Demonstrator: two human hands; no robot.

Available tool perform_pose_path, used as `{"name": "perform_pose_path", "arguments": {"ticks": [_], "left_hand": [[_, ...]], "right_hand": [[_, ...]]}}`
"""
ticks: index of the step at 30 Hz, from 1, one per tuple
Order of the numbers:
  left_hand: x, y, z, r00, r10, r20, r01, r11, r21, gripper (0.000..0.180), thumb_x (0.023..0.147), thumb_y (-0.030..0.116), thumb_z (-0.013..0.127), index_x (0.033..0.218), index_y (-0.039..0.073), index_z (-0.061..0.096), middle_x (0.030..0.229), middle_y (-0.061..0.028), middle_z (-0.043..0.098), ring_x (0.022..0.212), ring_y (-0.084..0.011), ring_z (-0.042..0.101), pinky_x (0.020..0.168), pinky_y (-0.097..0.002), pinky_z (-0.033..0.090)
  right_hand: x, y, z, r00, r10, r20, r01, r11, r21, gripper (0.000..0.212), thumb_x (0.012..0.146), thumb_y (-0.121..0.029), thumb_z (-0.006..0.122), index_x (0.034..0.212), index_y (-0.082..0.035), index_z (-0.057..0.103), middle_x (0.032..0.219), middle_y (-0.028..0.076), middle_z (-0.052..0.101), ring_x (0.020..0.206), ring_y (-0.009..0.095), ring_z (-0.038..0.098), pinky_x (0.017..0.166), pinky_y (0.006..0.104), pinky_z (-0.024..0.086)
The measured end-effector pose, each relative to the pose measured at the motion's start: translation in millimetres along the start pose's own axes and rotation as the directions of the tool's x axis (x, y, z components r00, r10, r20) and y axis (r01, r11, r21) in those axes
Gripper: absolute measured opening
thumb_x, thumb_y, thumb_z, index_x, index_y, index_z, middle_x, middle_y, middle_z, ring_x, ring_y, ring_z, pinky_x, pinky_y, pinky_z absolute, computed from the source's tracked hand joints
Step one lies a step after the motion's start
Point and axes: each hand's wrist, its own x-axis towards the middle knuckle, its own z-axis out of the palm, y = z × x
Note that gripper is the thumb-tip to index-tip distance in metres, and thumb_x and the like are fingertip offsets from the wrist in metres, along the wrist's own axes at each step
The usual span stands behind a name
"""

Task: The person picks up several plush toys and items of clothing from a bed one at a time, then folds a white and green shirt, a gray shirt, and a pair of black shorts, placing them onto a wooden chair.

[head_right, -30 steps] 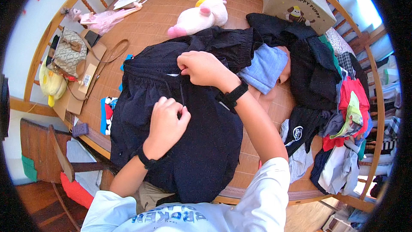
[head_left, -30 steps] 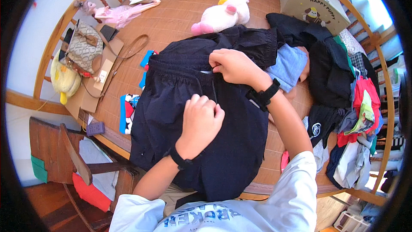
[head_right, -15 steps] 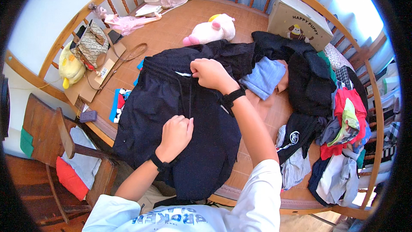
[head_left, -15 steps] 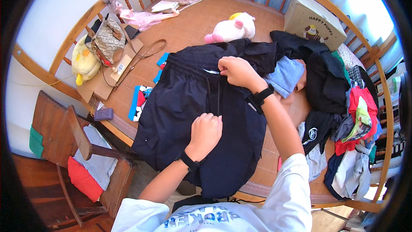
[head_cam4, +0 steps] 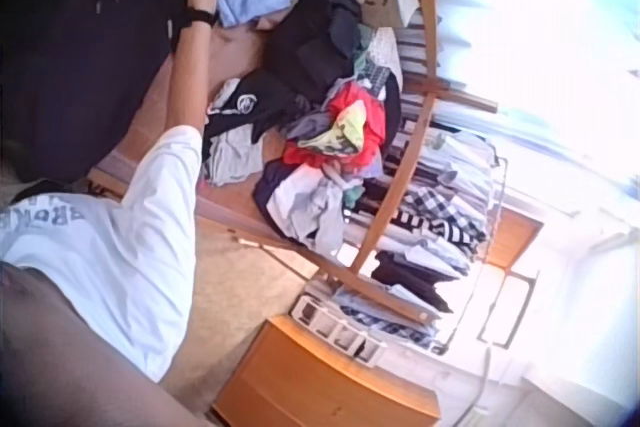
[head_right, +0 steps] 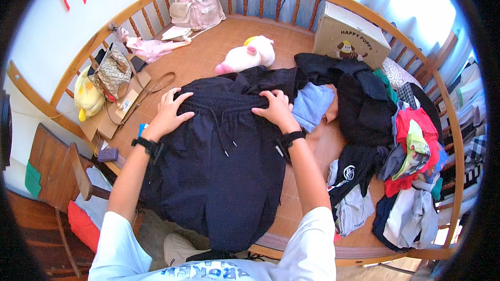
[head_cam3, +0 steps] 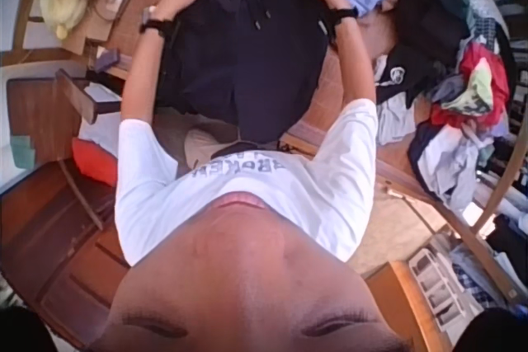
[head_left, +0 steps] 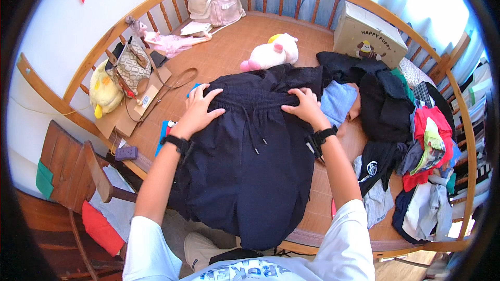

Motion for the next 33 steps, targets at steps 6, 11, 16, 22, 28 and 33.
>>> {"name": "perform_pose_path", "arguments": {"ticks": [6, 11, 16, 22, 28, 33], "left_hand": [[28, -51, 13, 0.991, -0.106, 0.083, 0.127, 0.944, -0.305, 0.046, 0.070, 0.029, 0.084, 0.096, 0.003, 0.056, 0.115, -0.0172, 0.054, 0.112, -0.0288, 0.052, 0.097, -0.0373, 0.042], [25, -58, -2, 0.933, -0.237, 0.272, 0.332, 0.858, -0.391, 0.041, 0.073, 0.027, 0.083, 0.091, 0.002, 0.056, 0.085, -0.0109, 0.061, 0.083, -0.0202, 0.058, 0.078, -0.0329, 0.046], [-3, -57, -21, 0.979, -0.085, 0.187, 0.169, 0.850, -0.498, 0.037, 0.079, 0.024, 0.079, 0.098, 0.004, 0.054, 0.089, -0.0048, 0.056, 0.086, -0.0154, 0.054, 0.080, -0.0311, 0.044], [-29, -33, -76, 0.989, -0.126, 0.080, 0.143, 0.635, -0.759, 0.036, 0.078, 0.002, 0.077, 0.104, 0.006, 0.053, 0.095, 0.0020, 0.054, 0.091, -0.0080, 0.052, 0.082, -0.0233, 0.043], [-102, 23, -194, 0.976, -0.142, -0.162, -0.054, 0.567, -0.822, 0.036, 0.076, -0.007, 0.075, 0.111, -0.003, 0.066, 0.105, -0.0061, 0.069, 0.094, -0.0124, 0.064, 0.086, -0.0264, 0.052], [-188, 53, -254, 0.912, -0.246, -0.328, -0.082, 0.674, -0.734, 0.031, 0.078, -0.004, 0.076, 0.107, -0.003, 0.067, 0.095, -0.0038, 0.069, 0.085, -0.0104, 0.064, 0.079, -0.0244, 0.052]], "right_hand": [[3, 7, 15, 0.994, 0.016, -0.110, 0.001, 0.987, 0.158, 0.051, 0.064, -0.039, 0.088, 0.107, -0.021, 0.065, 0.116, 0.013, 0.051, 0.115, 0.035, 0.047, 0.096, 0.0457, 0.041], [-1, 21, 15, 0.993, -0.025, -0.118, 0.047, 0.982, 0.181, 0.054, 0.064, -0.033, 0.089, 0.102, -0.010, 0.058, 0.111, 0.014, 0.051, 0.106, 0.037, 0.051, 0.092, 0.0427, 0.044], [-19, -1, 5, 0.958, -0.281, -0.062, 0.274, 0.828, 0.489, 0.052, 0.074, -0.019, 0.084, 0.111, -0.006, 0.049, 0.106, 0.012, 0.058, 0.093, 0.024, 0.056, 0.082, 0.0334, 0.046], [-52, -24, -40, 0.943, -0.264, -0.202, 0.332, 0.788, 0.519, 0.034, 0.082, -0.011, 0.074, 0.111, -0.004, 0.058, 0.090, 0.007, 0.064, 0.084, 0.014, 0.060, 0.077, 0.0287, 0.048], [-115, -83, -128, 0.826, -0.347, -0.444, 0.543, 0.699, 0.464, 0.027, 0.082, -0.006, 0.075, 0.103, -0.001, 0.059, 0.085, 0.003, 0.062, 0.078, 0.009, 0.057, 0.071, 0.0232, 0.046], [-185, -145, -183, 0.756, -0.421, -0.501, 0.588, 0.772, 0.239, 0.027, 0.082, -0.009, 0.074, 0.103, 0.000, 0.060, 0.091, 0.004, 0.063, 0.081, 0.010, 0.056, 0.075, 0.0248, 0.046]]}}
